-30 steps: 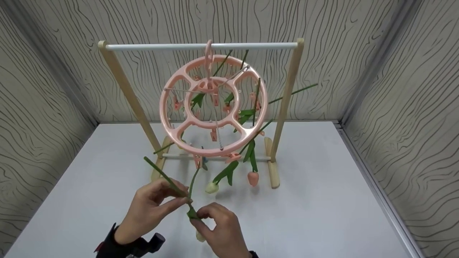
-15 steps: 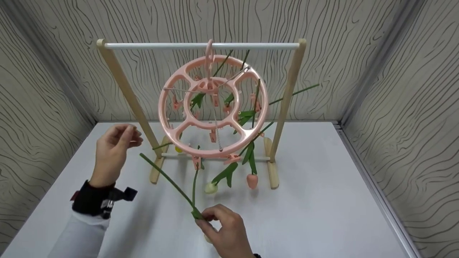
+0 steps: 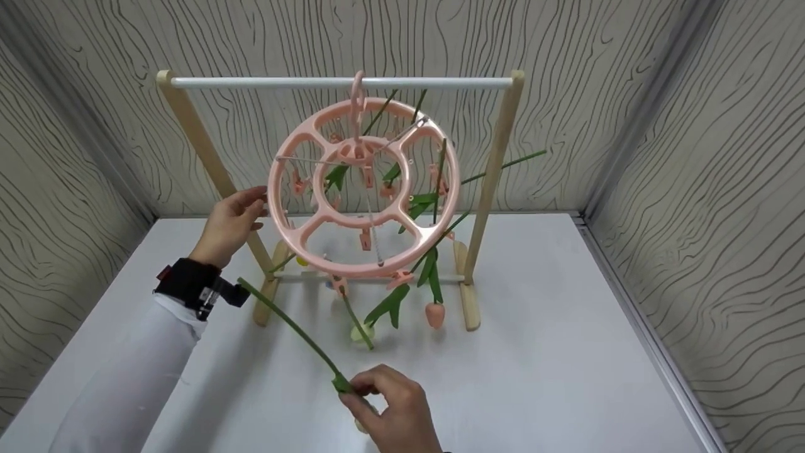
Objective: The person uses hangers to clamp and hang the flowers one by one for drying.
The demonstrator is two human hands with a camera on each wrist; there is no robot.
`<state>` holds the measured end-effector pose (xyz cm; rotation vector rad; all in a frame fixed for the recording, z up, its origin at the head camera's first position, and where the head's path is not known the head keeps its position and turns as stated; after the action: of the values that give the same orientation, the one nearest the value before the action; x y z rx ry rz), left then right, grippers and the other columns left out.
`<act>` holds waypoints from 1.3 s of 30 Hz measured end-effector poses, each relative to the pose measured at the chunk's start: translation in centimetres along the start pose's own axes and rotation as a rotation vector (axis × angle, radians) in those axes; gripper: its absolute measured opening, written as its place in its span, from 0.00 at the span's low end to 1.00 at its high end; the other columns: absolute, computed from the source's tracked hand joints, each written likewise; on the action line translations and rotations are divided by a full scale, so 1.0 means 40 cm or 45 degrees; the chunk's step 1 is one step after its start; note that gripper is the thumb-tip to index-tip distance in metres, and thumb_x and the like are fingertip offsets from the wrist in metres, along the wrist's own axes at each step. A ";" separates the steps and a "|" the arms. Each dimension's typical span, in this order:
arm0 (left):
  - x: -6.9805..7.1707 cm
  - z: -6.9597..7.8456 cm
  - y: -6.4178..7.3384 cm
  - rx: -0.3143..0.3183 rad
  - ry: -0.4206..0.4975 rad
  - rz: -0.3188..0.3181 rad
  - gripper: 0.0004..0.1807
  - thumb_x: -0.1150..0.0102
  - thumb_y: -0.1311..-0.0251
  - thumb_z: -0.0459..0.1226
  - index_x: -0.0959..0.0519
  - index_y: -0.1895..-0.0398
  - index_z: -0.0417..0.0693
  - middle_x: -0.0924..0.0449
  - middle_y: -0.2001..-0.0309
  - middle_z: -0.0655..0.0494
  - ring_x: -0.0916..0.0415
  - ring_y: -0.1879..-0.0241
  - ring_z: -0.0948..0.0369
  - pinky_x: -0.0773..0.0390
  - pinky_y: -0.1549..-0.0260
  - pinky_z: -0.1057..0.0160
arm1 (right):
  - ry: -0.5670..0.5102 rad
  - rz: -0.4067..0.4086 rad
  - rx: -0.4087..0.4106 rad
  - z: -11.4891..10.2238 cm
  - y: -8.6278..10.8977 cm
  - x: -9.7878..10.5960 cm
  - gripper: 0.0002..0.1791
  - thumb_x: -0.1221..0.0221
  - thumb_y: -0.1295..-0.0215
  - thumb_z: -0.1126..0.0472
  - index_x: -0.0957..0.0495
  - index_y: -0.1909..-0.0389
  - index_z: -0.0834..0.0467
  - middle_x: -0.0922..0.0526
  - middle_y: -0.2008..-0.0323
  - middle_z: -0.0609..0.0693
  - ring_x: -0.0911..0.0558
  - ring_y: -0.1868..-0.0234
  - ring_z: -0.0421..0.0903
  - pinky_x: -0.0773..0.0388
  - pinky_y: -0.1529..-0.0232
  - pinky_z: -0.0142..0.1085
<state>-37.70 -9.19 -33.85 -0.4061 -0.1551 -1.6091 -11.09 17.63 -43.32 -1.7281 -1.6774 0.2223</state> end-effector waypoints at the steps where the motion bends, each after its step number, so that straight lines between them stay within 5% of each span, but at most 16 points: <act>1: -0.003 0.001 -0.011 -0.009 -0.016 -0.015 0.27 0.54 0.05 0.33 0.32 0.11 0.32 0.25 0.16 0.31 0.24 0.17 0.36 0.19 0.19 0.41 | -0.002 0.004 0.013 -0.004 0.001 0.001 0.15 0.21 0.35 0.79 0.09 0.58 0.57 0.07 0.64 0.51 0.10 0.60 0.33 0.10 0.57 0.29; 9: -0.043 0.017 -0.059 0.009 0.066 -0.157 0.32 0.54 0.04 0.34 0.41 0.04 0.39 0.36 0.07 0.37 0.32 0.09 0.41 0.25 0.13 0.46 | -0.024 -0.004 0.044 -0.016 0.009 0.008 0.15 0.22 0.34 0.79 0.09 0.56 0.57 0.06 0.64 0.52 0.09 0.61 0.36 0.08 0.56 0.29; 18: -0.059 0.038 -0.077 -0.001 0.074 -0.150 0.34 0.48 0.07 0.32 0.39 0.04 0.45 0.33 0.08 0.39 0.35 0.08 0.41 0.30 0.10 0.42 | -0.026 0.024 0.081 -0.015 0.019 0.022 0.16 0.22 0.36 0.80 0.10 0.56 0.57 0.07 0.65 0.52 0.09 0.62 0.36 0.09 0.56 0.27; 26: -0.064 0.041 -0.056 -0.101 0.097 -0.111 0.31 0.46 0.09 0.31 0.33 0.09 0.36 0.22 0.19 0.28 0.25 0.15 0.36 0.24 0.14 0.41 | -0.045 0.042 0.083 -0.004 0.029 0.033 0.17 0.22 0.38 0.82 0.09 0.56 0.59 0.07 0.64 0.54 0.09 0.62 0.35 0.10 0.56 0.25; 33: -0.067 0.034 -0.035 -0.169 0.072 -0.143 0.33 0.39 0.11 0.34 0.32 0.09 0.37 0.27 0.13 0.32 0.35 0.09 0.37 0.36 0.08 0.36 | -0.052 0.060 0.181 -0.004 0.036 0.033 0.20 0.22 0.44 0.85 0.10 0.57 0.61 0.08 0.66 0.56 0.09 0.63 0.38 0.12 0.56 0.23; 39: -0.066 0.043 -0.010 -0.194 0.051 -0.168 0.27 0.40 0.10 0.34 0.25 0.15 0.37 0.17 0.23 0.31 0.20 0.20 0.39 0.23 0.15 0.40 | -0.040 0.069 0.148 -0.004 0.042 0.038 0.19 0.22 0.42 0.85 0.10 0.57 0.61 0.07 0.66 0.55 0.10 0.63 0.37 0.12 0.56 0.23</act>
<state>-37.74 -6.09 -33.13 -0.4891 -0.0290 -1.7645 -9.44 19.14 -43.66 -1.6926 -1.6090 0.3666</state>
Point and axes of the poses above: each hand's wrist, its own y-axis away from the middle knuckle, its own x-axis out of the back of the hand, z = x × y, the point moved 8 cm from there along -y, towards the middle knuckle
